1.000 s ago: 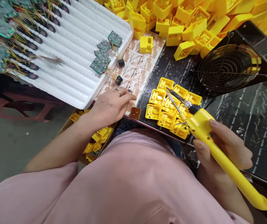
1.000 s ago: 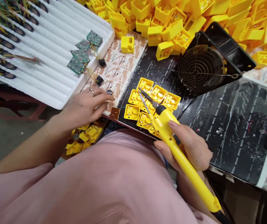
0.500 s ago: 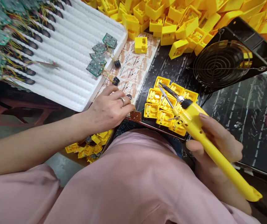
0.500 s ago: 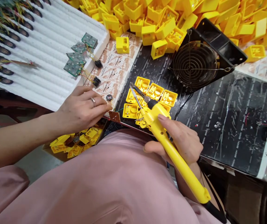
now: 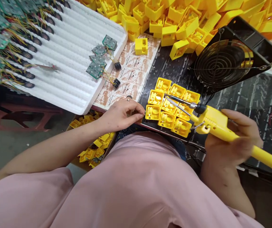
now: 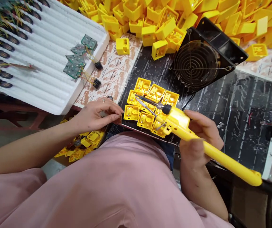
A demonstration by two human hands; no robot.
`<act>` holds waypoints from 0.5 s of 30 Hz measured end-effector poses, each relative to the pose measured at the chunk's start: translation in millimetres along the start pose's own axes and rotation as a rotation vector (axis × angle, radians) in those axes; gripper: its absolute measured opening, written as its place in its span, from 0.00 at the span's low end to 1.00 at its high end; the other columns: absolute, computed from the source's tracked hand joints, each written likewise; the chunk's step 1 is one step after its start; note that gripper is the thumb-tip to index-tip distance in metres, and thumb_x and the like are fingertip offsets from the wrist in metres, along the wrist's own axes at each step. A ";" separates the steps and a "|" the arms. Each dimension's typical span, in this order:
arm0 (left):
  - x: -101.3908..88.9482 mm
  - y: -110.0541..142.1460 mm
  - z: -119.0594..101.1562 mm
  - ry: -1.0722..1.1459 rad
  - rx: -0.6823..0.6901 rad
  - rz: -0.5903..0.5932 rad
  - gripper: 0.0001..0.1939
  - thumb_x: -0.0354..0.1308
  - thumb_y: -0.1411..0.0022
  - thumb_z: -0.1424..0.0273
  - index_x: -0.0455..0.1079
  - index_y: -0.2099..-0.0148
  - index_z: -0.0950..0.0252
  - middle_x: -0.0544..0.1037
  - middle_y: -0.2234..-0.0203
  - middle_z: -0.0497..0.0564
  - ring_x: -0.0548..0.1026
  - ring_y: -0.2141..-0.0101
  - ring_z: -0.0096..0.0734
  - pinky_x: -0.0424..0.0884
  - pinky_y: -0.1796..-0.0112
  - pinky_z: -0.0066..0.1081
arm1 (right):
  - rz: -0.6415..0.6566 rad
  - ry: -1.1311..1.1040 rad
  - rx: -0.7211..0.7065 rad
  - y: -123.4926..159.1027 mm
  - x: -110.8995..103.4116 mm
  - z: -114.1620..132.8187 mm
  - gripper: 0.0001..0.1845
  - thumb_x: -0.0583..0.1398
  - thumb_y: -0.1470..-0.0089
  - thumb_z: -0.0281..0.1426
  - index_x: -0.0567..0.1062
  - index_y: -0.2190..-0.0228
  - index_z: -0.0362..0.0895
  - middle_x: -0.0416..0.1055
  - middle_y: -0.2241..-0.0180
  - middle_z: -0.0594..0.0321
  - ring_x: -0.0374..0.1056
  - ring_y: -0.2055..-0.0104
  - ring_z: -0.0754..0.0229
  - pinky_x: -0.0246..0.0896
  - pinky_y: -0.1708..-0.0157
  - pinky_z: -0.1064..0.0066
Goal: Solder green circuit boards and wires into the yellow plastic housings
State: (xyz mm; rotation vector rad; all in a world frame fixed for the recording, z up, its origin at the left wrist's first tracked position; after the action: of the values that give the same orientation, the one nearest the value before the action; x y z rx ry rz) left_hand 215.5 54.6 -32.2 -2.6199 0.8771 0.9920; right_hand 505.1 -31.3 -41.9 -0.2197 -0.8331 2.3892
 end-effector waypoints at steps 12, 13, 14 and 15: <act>3.4 -6.7 -9.7 -0.271 0.010 0.060 0.12 0.57 0.32 0.64 0.79 0.64 0.62 0.83 0.71 0.48 0.79 0.60 0.39 0.63 0.39 0.51 | 0.348 0.112 -0.129 -0.8 -24.1 26.8 0.30 0.76 0.47 0.26 0.83 0.43 0.51 0.86 0.55 0.61 0.79 0.70 0.61 0.76 0.73 0.73; 5.4 -7.6 -9.9 -0.296 0.024 0.076 0.12 0.56 0.31 0.65 0.78 0.64 0.62 0.83 0.71 0.49 0.79 0.60 0.39 0.64 0.40 0.50 | 0.398 0.100 -0.145 -1.3 -24.1 27.5 0.31 0.76 0.48 0.25 0.83 0.43 0.51 0.86 0.56 0.61 0.79 0.69 0.61 0.77 0.73 0.73; 7.4 -9.2 -9.7 -0.319 0.039 0.088 0.13 0.55 0.31 0.65 0.79 0.63 0.62 0.83 0.70 0.50 0.79 0.60 0.40 0.65 0.41 0.49 | 0.449 0.092 -0.158 -1.7 -23.2 27.4 0.31 0.75 0.47 0.23 0.83 0.42 0.51 0.86 0.56 0.61 0.79 0.69 0.61 0.77 0.73 0.73; 9.1 -11.6 -9.2 -0.342 0.059 0.092 0.13 0.54 0.30 0.65 0.79 0.61 0.63 0.84 0.69 0.51 0.80 0.60 0.41 0.66 0.43 0.48 | 0.484 0.087 -0.171 -2.0 -22.1 27.0 0.31 0.74 0.46 0.23 0.82 0.42 0.50 0.86 0.58 0.61 0.79 0.69 0.61 0.77 0.73 0.73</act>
State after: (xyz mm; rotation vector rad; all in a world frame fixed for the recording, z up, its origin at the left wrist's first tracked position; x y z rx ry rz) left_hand 232.7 56.2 -31.4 -2.2817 0.9282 1.3624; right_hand 514.9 -56.8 -20.1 -0.6537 -1.0365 2.7226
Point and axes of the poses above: each hand's wrist, its own y-axis away from the middle knuckle, its own x-axis out of the palm, z = x × y, the point moved 3 cm from there along -y, towards the middle knuckle
